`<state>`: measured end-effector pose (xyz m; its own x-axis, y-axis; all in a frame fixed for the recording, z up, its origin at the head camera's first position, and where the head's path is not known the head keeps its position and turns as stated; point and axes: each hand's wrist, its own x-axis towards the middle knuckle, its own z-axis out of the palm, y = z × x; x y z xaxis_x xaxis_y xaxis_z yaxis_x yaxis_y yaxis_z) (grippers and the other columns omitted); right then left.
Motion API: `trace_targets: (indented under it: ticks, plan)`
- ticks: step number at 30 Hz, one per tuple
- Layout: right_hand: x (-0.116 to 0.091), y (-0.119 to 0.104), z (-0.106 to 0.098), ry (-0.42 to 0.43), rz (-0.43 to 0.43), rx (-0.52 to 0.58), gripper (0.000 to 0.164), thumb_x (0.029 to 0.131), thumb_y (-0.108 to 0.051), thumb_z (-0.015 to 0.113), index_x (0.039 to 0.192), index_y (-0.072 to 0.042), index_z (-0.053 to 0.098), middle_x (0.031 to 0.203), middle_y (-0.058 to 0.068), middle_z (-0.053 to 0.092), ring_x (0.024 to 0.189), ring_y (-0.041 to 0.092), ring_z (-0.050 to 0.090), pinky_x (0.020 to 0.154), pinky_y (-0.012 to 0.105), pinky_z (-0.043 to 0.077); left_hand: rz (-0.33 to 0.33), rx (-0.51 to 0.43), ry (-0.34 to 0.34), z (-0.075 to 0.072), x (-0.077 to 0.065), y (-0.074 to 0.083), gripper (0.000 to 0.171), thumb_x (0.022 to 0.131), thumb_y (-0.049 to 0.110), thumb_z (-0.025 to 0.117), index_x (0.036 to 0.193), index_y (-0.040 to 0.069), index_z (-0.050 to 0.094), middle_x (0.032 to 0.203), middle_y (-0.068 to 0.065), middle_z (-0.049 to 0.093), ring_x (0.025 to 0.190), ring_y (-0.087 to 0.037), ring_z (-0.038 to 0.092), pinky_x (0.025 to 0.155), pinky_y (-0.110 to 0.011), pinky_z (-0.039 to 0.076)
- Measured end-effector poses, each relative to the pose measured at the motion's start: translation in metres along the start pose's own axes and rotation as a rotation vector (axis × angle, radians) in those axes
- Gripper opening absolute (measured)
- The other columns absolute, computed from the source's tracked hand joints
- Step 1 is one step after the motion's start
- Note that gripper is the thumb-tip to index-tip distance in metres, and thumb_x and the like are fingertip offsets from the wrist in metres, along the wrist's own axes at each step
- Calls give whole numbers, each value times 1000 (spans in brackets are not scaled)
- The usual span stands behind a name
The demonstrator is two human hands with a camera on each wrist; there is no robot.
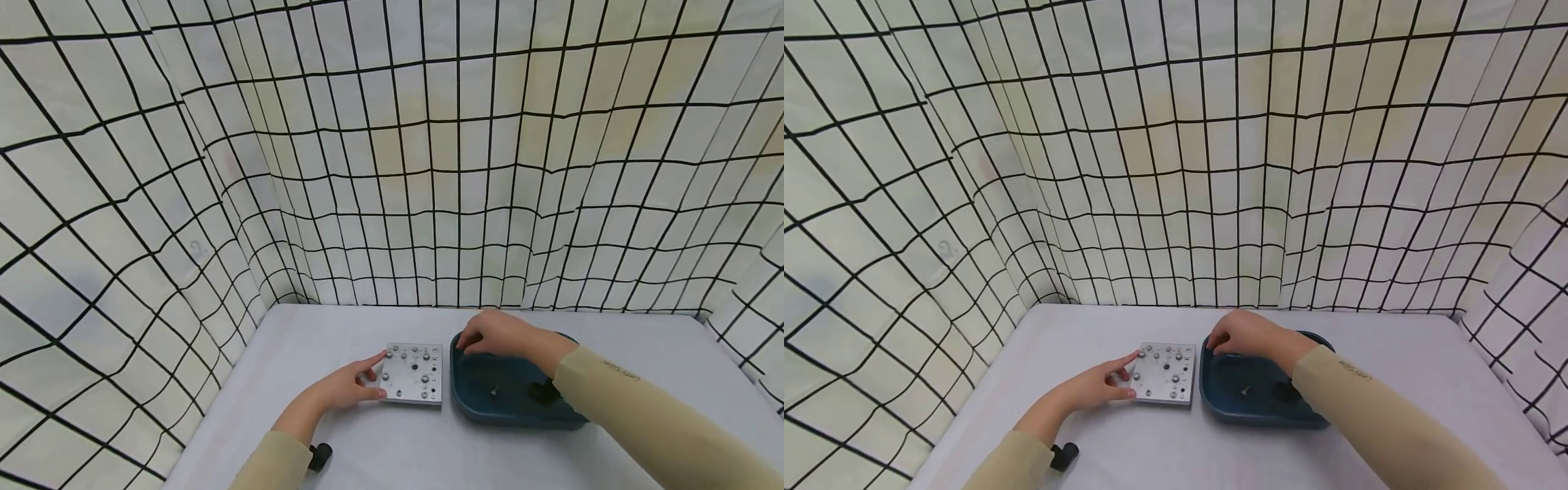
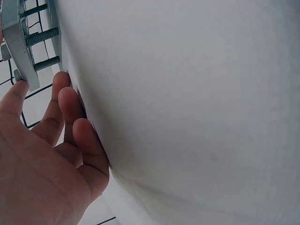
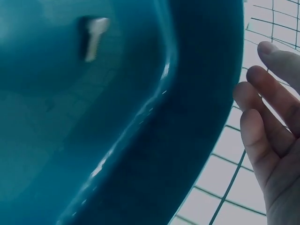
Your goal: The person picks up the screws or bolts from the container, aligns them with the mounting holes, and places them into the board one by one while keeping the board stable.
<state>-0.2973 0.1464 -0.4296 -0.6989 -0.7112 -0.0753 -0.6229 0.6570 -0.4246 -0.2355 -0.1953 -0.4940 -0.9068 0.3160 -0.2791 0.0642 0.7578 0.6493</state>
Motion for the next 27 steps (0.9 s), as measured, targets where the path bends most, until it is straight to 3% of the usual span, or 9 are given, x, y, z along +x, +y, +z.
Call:
trace_targets:
  ticks: [12, 27]
  plan:
    - [-35, 14, 5, -98, -58, 12, 14, 90, -17, 74, 103, -17, 78, 100, -13, 69, 90, 2, 63, 78, 26, 52, 5, -9, -7, -1, 0, -2, 86, 81, 48, 79, 154, 32, 37, 120, -1, 55, 93, -17, 52, 78, -39, 45]
    - [-31, 16, 22, -241, 1, -75, 10, 86, -18, 78, 94, -23, 77, 88, -20, 65, 81, -3, 59, 76, 25, 51, 4, -16, -5, -1, 0, 0, 86, 81, 46, 80, 154, 29, 38, 118, 0, 55, 92, -17, 51, 78, -38, 44]
